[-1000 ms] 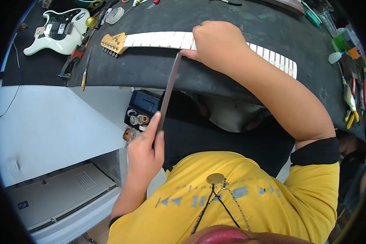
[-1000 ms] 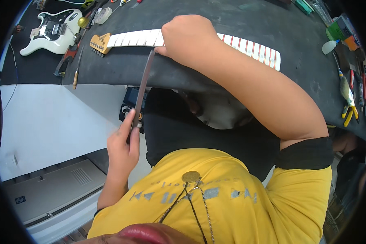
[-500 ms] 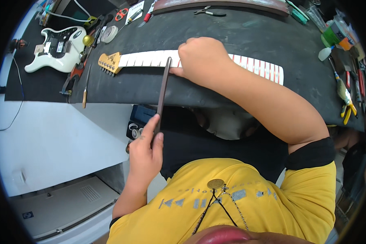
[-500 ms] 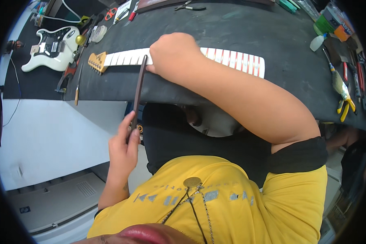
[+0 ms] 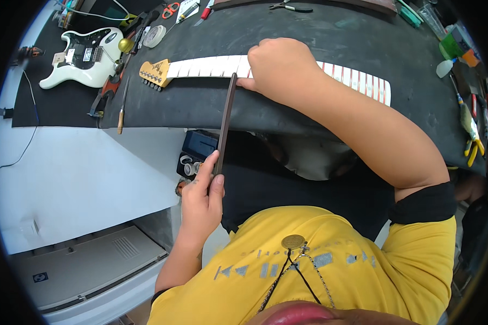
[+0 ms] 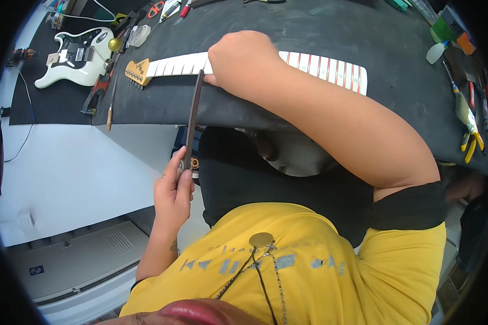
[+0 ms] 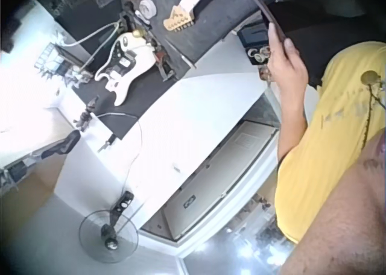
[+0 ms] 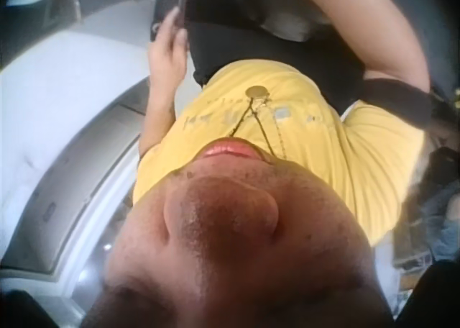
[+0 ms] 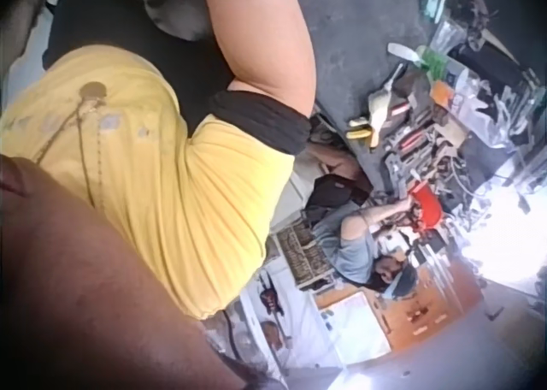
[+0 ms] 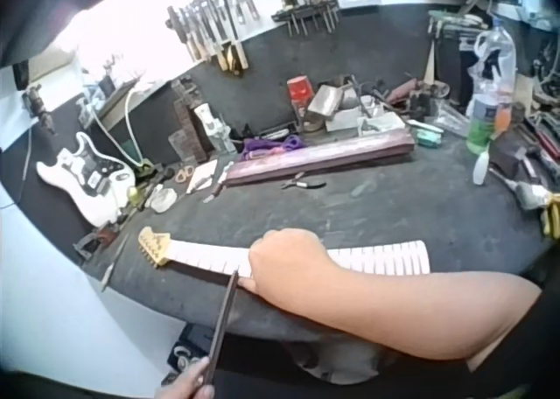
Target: The person uses a file to smooth the edges and surface of a guitar fretboard, holding the neck steady with one hand while filing with the other.
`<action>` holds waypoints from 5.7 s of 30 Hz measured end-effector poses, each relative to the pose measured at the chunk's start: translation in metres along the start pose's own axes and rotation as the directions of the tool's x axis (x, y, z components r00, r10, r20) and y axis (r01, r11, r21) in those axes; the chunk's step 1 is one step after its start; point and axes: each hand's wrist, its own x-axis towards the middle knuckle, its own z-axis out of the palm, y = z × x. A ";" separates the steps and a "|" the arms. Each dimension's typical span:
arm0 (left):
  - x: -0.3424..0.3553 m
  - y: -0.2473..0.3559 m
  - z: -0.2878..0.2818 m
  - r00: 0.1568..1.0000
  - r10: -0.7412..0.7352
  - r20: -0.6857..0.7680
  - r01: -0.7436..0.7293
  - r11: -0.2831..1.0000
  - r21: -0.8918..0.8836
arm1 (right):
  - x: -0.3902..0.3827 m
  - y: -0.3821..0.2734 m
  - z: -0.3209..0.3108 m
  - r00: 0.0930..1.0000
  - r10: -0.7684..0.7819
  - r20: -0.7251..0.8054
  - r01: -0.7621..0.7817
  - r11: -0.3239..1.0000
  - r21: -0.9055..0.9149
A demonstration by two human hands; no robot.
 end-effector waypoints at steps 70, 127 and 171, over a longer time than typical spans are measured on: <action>0.063 0.030 -0.001 0.982 -0.169 0.086 0.184 0.961 -0.208 | -0.004 0.004 0.006 0.998 -0.032 -0.047 0.031 0.999 -0.017; 0.001 -0.009 0.005 0.999 -0.042 0.002 0.042 0.994 -0.099 | -0.001 0.000 0.004 0.998 -0.020 -0.060 0.019 1.000 -0.017; 0.130 0.049 0.003 0.983 -0.151 0.102 0.167 0.969 -0.182 | 0.002 0.002 -0.001 1.000 0.006 0.016 -0.006 1.000 0.002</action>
